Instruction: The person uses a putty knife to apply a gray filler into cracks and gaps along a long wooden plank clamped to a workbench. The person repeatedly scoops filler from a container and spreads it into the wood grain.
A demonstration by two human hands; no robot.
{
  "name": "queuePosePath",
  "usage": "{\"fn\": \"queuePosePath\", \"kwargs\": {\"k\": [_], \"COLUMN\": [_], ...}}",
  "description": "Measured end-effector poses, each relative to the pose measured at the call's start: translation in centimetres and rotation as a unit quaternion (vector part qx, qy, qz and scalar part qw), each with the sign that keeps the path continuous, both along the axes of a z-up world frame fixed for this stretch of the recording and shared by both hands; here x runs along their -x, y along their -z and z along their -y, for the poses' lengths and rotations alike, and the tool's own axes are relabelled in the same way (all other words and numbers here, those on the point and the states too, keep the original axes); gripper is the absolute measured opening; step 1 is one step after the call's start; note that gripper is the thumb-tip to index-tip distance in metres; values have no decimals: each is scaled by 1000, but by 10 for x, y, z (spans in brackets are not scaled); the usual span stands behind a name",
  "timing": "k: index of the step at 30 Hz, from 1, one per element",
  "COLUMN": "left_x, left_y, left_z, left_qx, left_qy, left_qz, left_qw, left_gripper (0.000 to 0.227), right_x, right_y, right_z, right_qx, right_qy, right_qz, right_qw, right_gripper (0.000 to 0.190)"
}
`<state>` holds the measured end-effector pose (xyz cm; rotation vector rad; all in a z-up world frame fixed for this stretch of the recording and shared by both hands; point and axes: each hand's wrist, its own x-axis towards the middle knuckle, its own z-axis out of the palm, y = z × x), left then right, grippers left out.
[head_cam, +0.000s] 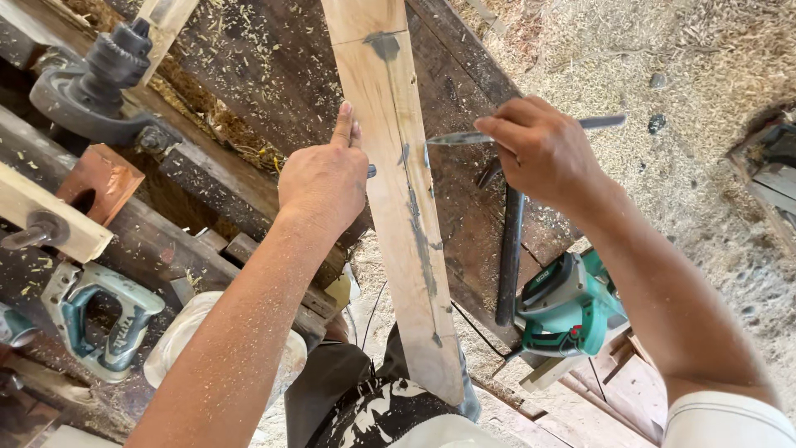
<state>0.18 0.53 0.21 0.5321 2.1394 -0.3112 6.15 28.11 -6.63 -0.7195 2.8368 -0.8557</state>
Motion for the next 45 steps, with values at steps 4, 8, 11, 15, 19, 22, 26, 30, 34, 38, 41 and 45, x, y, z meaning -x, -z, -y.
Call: {"fn": "queuePosePath", "kwargs": {"k": [4, 8, 11, 15, 19, 22, 26, 30, 34, 38, 41, 45], "left_x": [1, 0, 0, -1, 0, 0, 0, -1, -1, -1, -1, -1], "left_y": [1, 2, 4, 2, 2, 1, 1, 1, 2, 1, 4, 7], "left_z": [-3, 0, -2, -2, -2, -1, -1, 0, -1, -1, 0, 1], "left_qx": [11, 1, 9, 8, -9, 0, -13, -6, 2, -1, -7, -16], "left_qy": [1, 1, 5, 0, 3, -6, 3, 22, 33, 23, 19, 3], "left_qz": [10, 0, 7, 7, -4, 10, -1, -3, -3, -2, -4, -1], "left_qw": [1000, 1000, 1000, 1000, 1000, 1000, 1000, 1000, 999, 1000, 1000, 1000], "left_gripper": [74, 73, 72, 69, 71, 74, 73, 75, 73, 73, 73, 74], "right_x": [11, 10, -1, -10, -27, -49, -79, -90, -89, -84, -82, -81], "right_y": [10, 21, 22, 17, 5, -9, -22, -22, -17, -19, -23, -29], "right_z": [1, 2, 0, 1, -5, -11, -5, 8, 14, 16, 19, 22], "right_qx": [-14, 21, 10, -7, 12, 37, 70, 86, 88, 46, 27, 19], "right_qy": [-22, -35, -45, -82, -69, -47, 5, 41, 31, 16, 13, 2], "right_qz": [7, 40, 50, 36, 75, 65, 7, 29, 14, 27, 40, 37], "right_qw": [1000, 998, 998, 996, 995, 996, 998, 995, 996, 998, 999, 999], "right_gripper": [26, 31, 31, 35, 33, 28, 39, 46, 48, 45, 45, 47]}}
